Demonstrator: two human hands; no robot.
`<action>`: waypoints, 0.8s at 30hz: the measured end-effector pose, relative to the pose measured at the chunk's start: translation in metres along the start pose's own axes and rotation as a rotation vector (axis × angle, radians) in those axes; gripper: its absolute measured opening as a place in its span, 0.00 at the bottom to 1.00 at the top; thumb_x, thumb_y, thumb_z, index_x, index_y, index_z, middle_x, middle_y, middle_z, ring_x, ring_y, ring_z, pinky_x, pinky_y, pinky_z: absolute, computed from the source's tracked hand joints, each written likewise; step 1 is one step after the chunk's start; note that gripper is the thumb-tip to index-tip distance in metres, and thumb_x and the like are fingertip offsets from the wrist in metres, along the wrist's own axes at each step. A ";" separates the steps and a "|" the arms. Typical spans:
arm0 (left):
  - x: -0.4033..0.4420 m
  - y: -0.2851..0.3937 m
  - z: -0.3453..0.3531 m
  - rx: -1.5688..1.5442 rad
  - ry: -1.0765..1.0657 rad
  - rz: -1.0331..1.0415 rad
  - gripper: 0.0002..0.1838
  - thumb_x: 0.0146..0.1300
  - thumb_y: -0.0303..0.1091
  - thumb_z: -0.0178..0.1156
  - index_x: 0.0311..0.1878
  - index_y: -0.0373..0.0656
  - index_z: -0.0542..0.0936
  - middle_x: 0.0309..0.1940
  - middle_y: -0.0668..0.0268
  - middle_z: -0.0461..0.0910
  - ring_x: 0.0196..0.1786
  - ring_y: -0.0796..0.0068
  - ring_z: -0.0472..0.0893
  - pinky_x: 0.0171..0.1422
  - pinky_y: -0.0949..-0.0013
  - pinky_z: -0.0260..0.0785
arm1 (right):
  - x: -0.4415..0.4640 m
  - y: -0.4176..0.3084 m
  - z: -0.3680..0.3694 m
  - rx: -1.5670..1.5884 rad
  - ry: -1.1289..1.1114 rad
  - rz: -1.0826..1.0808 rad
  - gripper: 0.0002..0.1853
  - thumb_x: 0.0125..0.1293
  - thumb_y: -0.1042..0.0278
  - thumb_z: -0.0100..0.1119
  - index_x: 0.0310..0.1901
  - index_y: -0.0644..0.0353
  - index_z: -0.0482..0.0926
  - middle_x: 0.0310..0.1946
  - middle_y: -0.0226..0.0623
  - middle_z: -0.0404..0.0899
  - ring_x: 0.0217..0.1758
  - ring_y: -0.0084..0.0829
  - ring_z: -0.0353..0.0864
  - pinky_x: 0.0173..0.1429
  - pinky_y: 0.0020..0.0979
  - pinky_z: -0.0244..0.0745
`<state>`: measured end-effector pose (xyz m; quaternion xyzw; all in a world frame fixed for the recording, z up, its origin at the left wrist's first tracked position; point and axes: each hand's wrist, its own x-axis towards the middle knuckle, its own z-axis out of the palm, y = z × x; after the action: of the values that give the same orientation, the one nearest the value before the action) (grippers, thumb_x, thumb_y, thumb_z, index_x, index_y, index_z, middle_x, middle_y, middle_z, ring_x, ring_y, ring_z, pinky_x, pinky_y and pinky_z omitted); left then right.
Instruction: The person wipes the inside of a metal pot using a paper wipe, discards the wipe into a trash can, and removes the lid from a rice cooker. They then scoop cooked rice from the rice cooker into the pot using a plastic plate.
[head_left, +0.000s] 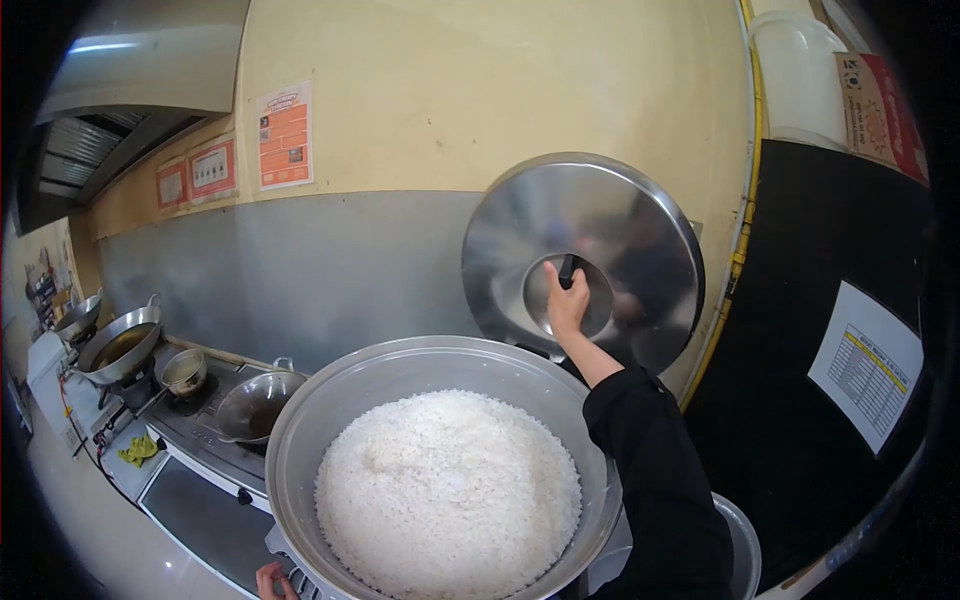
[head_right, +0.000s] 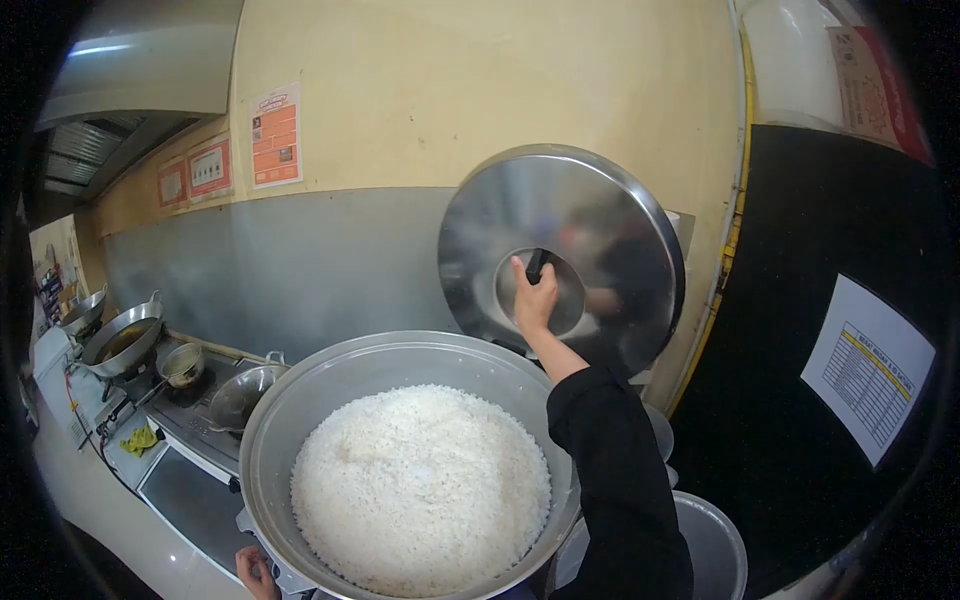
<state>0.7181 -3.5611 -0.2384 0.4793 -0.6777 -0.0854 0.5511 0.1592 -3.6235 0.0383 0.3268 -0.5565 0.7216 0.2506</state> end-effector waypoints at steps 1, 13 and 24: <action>-0.001 -0.001 0.001 -0.022 -0.005 -0.021 0.09 0.53 0.21 0.48 0.39 0.35 0.71 0.35 0.60 0.70 0.37 0.69 0.71 0.41 0.70 0.65 | -0.001 0.002 0.000 -0.023 0.016 -0.021 0.23 0.47 0.55 0.60 0.18 0.65 0.60 0.13 0.37 0.60 0.19 0.30 0.58 0.27 0.33 0.57; -0.001 -0.001 0.007 -0.015 0.096 -0.060 0.03 0.48 0.20 0.50 0.28 0.35 0.72 0.29 0.58 0.71 0.34 0.62 0.72 0.39 0.69 0.63 | 0.029 0.005 -0.008 -0.096 0.117 -0.280 0.15 0.55 0.62 0.51 0.21 0.66 0.67 0.14 0.36 0.66 0.18 0.27 0.64 0.24 0.33 0.61; -0.051 -0.038 -0.046 -0.098 0.243 -0.250 0.06 0.48 0.19 0.49 0.30 0.37 0.73 0.30 0.60 0.72 0.31 0.69 0.74 0.36 0.73 0.66 | -0.004 -0.292 0.037 0.715 -0.413 -0.182 0.13 0.57 0.59 0.51 0.26 0.58 0.64 0.12 0.23 0.55 0.10 0.14 0.54 0.12 0.17 0.49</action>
<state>0.7739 -3.5243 -0.2797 0.5392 -0.5363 -0.1277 0.6367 0.3811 -3.5848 0.2285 0.5787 -0.2784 0.7636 0.0672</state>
